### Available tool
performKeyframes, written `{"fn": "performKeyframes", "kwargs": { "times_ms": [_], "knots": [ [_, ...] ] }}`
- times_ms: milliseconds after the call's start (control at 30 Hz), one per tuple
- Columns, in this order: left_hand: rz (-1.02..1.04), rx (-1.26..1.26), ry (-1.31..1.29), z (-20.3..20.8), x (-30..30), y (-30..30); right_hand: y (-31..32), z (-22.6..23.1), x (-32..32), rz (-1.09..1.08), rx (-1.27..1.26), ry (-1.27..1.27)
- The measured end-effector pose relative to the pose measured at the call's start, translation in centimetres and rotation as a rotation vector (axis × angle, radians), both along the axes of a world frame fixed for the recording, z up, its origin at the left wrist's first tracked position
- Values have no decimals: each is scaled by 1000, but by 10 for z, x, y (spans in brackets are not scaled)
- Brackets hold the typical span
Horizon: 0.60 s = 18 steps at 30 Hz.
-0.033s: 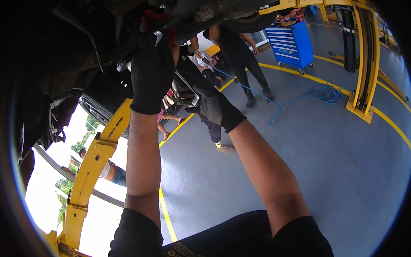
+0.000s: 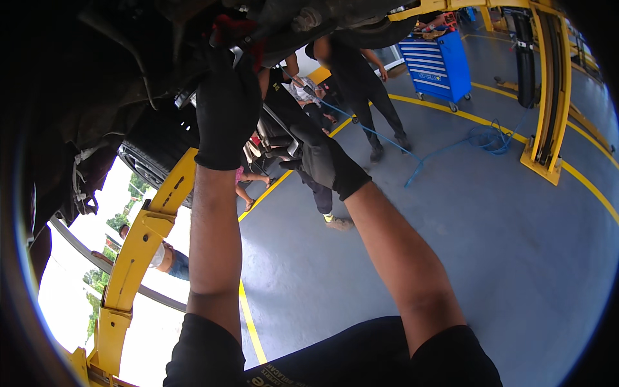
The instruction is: The person retrieves a wrench and pliers from a tool cart, then works under a raised vehicle using both tools to adjust or tighten components of the suspension system. The person repeatedly repositions the tools and applies force to fasteners while standing beneath the vehicle.
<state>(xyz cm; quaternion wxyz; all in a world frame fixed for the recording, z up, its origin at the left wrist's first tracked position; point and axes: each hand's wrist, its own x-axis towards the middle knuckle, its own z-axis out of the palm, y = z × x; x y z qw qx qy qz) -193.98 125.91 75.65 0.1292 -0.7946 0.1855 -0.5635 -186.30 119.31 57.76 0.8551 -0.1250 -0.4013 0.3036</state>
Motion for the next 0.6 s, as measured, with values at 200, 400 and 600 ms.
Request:
{"fn": "performKeyframes", "kwargs": {
  "times_ms": [200,400,600],
  "knots": [
    [11,79,-22,2,-4,-11,-17,-5,-7,-229,-91,-144],
    [3,-10,106,10,-10,-14,-54,10,-51,-632,-314,-288],
    [-354,-267,422,20,-19,-5,-106,33,-101,-1082,-293,-682]
  ]
}}
